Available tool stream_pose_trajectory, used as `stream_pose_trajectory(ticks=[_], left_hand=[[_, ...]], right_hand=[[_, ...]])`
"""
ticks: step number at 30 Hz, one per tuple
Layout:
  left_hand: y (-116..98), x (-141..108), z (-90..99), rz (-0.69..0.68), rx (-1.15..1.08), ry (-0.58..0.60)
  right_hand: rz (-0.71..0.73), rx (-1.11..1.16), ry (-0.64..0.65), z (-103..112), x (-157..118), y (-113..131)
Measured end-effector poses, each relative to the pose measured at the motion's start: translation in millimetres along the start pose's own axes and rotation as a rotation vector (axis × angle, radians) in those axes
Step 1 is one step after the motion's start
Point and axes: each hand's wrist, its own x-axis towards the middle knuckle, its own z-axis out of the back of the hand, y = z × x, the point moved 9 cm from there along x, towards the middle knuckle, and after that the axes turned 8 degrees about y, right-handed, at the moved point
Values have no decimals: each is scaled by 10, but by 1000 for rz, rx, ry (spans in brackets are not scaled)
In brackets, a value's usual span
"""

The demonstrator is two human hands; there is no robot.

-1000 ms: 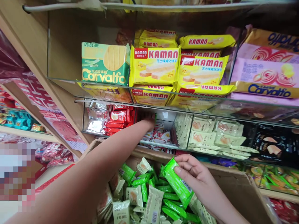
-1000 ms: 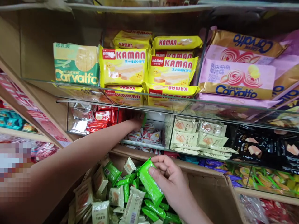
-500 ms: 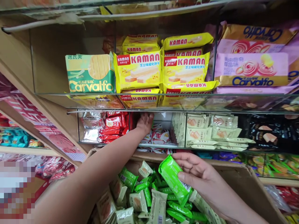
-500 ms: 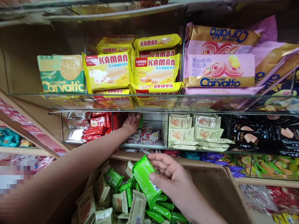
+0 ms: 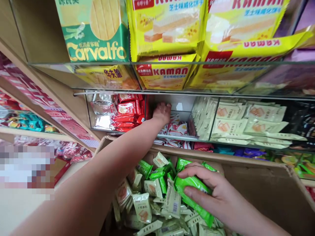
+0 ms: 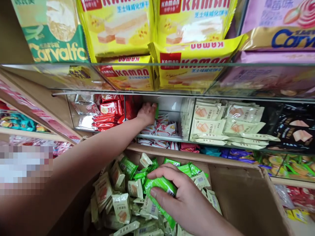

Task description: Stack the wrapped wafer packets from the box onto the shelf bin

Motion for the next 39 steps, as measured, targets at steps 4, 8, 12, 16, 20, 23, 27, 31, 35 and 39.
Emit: stream_pose_trajectory(ticks=[4, 8, 12, 16, 20, 23, 27, 31, 35, 39], left_hand=[[-11, 6, -8, -12, -18, -8], [-16, 18, -21, -15, -36, -8], [-18, 23, -27, -11, -64, 2], [-27, 19, -30, -15, -90, 21], [-31, 23, -51, -18, -121, 42], [-35, 31, -69, -21, -141, 56], [-34, 29, -67, -15, -146, 55], [-34, 19, -46, -10, -144, 44], [-40, 16, -35, -13, -142, 46], [-42, 20, -34, -13, -140, 51]], right_hand=[[-32, -32, 156, -183, -2, -43], [-28, -20, 230, -287, -26, -73], [-45, 37, 201, -281, -3, -111], [-29, 78, 158, -235, 10, -79], [7, 79, 166, -222, -4, -26], [-5, 57, 175, -221, -12, -42], [-53, 59, 201, -250, -21, -101], [-136, 104, 242, -289, -46, -185], [-144, 190, 253, -292, -59, -212], [-103, 443, 284, -350, -31, -192]])
